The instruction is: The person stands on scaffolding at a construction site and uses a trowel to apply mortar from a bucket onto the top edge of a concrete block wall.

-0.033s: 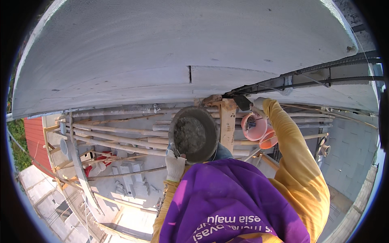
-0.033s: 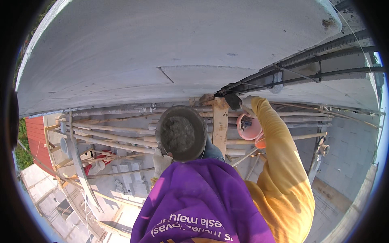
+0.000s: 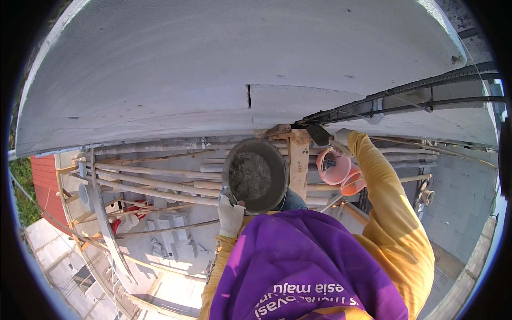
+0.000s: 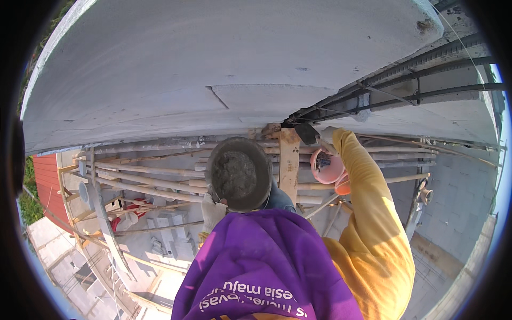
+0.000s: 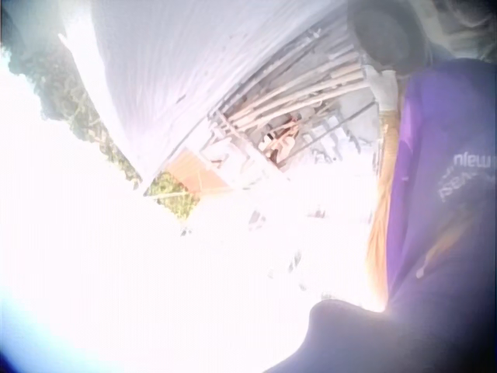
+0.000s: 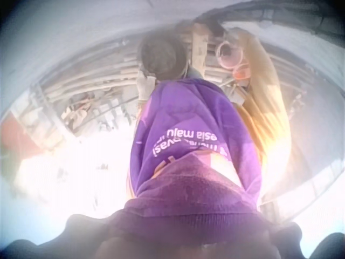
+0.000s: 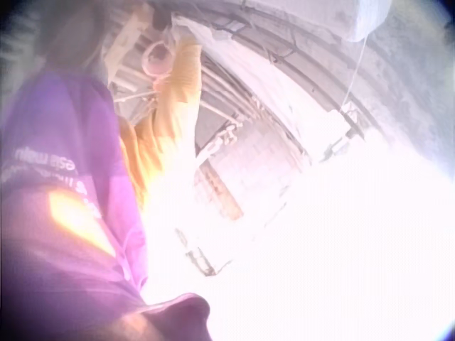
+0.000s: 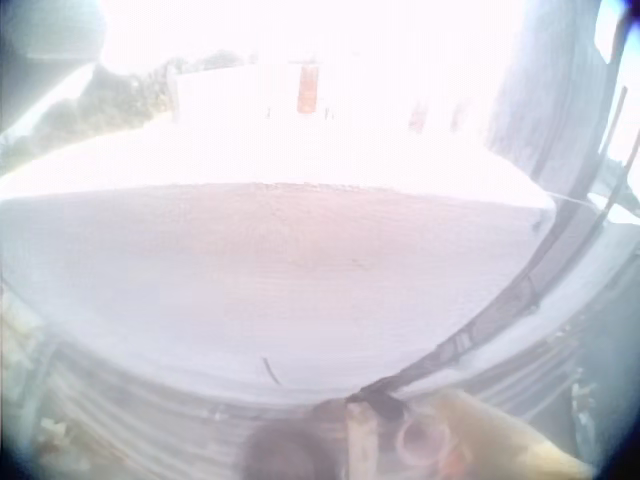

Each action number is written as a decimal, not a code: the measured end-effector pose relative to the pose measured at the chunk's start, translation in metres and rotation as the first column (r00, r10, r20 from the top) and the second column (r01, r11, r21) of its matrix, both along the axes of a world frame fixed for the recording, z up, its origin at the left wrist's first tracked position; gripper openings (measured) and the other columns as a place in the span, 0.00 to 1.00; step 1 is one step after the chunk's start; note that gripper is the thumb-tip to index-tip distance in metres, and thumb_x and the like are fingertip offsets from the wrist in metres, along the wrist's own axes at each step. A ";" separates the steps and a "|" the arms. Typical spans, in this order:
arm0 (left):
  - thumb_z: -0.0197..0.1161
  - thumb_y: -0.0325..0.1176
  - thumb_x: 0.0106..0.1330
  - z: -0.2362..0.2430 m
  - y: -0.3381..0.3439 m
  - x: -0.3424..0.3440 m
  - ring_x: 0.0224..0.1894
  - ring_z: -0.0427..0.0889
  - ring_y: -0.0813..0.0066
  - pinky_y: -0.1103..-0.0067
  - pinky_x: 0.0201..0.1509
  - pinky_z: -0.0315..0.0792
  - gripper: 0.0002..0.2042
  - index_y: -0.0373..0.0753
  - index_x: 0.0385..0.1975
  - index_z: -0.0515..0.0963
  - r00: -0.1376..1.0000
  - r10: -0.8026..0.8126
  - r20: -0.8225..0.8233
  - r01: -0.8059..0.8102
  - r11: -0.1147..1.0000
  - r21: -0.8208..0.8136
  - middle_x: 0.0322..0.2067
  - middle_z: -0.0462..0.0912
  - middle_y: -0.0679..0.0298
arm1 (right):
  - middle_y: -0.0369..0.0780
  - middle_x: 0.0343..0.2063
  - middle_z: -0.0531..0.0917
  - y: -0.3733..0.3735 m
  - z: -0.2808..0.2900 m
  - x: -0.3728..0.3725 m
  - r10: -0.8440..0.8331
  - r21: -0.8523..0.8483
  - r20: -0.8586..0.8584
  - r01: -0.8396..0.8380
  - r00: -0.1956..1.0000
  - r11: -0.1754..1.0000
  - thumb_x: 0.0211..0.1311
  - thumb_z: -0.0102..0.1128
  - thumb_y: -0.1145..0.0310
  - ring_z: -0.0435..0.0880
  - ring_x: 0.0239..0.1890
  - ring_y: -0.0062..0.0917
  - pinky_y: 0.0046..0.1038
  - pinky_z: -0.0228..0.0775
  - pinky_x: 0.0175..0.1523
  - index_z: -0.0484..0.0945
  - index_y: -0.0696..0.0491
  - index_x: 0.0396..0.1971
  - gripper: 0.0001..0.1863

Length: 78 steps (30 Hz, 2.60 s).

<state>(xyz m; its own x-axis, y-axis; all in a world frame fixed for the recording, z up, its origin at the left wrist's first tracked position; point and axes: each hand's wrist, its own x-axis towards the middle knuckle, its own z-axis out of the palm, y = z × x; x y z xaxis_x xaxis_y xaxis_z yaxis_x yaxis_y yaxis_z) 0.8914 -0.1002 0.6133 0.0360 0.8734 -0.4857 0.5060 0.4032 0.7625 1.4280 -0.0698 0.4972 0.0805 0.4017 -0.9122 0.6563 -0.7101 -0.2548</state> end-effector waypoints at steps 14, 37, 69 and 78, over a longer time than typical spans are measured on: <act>0.65 0.21 0.54 -0.016 0.034 0.037 0.33 0.79 0.68 0.70 0.41 0.73 0.16 0.28 0.45 0.77 0.979 -0.202 0.030 0.196 0.972 0.130 0.33 0.83 0.56 | 0.40 0.40 0.84 -0.034 0.233 -0.204 0.487 0.308 0.612 -0.755 0.623 0.578 0.54 0.63 0.65 0.84 0.46 0.35 0.36 0.74 0.50 0.83 0.52 0.36 0.11; 0.69 0.26 0.50 -0.015 -0.001 0.025 0.43 0.79 0.35 0.60 0.44 0.73 0.16 0.25 0.37 0.76 0.985 -0.160 0.060 0.147 0.974 0.174 0.35 0.80 0.38 | 0.51 0.33 0.86 0.027 0.132 -0.257 0.798 0.254 0.201 -0.817 0.568 0.518 0.43 0.63 0.68 0.87 0.42 0.46 0.43 0.79 0.48 0.85 0.57 0.35 0.16; 0.62 0.16 0.52 -0.033 0.027 0.014 0.32 0.76 0.75 0.73 0.34 0.71 0.11 0.30 0.37 0.77 0.974 -0.205 0.100 0.176 0.955 0.239 0.28 0.81 0.60 | 0.43 0.47 0.81 -0.107 0.093 -0.236 -0.472 0.045 -0.748 0.746 0.466 0.664 0.61 0.57 0.86 0.82 0.55 0.28 0.27 0.79 0.57 0.74 0.65 0.44 0.12; 0.63 0.17 0.54 -0.019 0.027 0.020 0.31 0.76 0.76 0.76 0.34 0.71 0.11 0.30 0.38 0.76 0.956 -0.167 0.243 0.142 0.983 0.117 0.27 0.79 0.63 | 0.44 0.31 0.84 -0.152 0.179 -0.191 -0.214 0.588 -0.114 0.239 0.970 0.772 0.62 0.64 0.72 0.85 0.34 0.28 0.28 0.74 0.34 0.78 0.61 0.35 0.08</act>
